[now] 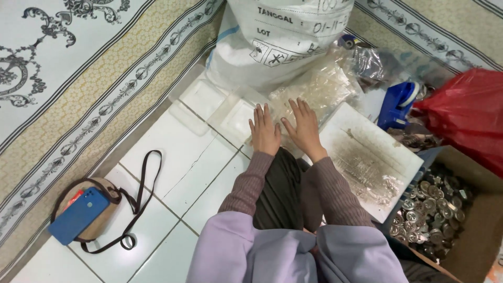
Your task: The person sits on the floor and picks metal parts from a cardboard box, placing them into a small plastic bag. The person then seals the bag and places it into a plastic container.
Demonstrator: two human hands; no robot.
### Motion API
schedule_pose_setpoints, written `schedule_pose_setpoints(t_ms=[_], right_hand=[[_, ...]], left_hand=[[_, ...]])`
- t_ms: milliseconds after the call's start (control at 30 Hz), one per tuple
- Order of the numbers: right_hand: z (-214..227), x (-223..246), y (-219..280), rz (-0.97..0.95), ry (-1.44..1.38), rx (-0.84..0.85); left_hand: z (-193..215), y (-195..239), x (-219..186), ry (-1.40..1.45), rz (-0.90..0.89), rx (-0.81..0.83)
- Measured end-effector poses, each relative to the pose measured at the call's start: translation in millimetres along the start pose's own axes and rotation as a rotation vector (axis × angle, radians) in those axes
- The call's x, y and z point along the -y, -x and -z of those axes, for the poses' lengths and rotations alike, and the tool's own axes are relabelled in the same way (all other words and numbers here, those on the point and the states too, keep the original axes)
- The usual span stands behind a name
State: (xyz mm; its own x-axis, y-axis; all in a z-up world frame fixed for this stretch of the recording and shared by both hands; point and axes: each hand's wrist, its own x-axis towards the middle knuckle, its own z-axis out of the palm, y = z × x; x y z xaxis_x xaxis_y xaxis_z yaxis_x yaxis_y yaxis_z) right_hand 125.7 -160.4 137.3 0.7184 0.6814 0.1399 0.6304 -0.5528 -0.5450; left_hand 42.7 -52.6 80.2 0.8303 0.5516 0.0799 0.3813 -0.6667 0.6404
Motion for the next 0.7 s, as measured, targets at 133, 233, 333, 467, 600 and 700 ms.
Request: schedule_pose_setpoints(t_ms=[133,233,333,467,600,700], right_hand=[[44,-12,26,-0.055,-0.015,-0.071],[78,-30,49,-0.143,-0.065,-0.112],[96,-76,76,-0.193,0.025,-0.175],[129,-124,122,-0.290,0.048,-0.263],[168,-150,172,-0.403,0.043,-0.302],[192,-169,216,-0.464,0.055,-0.352]], left_hand=[[-6,4,-43,0.019,-0.062,0.028],[-21,11,-75,0.071,-0.136,0.068],[-57,21,-98,0.055,-0.225,0.073],[-96,42,-141,0.079,-0.310,0.133],[-124,63,-189,0.105,-0.403,0.201],[-142,86,-231,0.137,-0.464,0.296]])
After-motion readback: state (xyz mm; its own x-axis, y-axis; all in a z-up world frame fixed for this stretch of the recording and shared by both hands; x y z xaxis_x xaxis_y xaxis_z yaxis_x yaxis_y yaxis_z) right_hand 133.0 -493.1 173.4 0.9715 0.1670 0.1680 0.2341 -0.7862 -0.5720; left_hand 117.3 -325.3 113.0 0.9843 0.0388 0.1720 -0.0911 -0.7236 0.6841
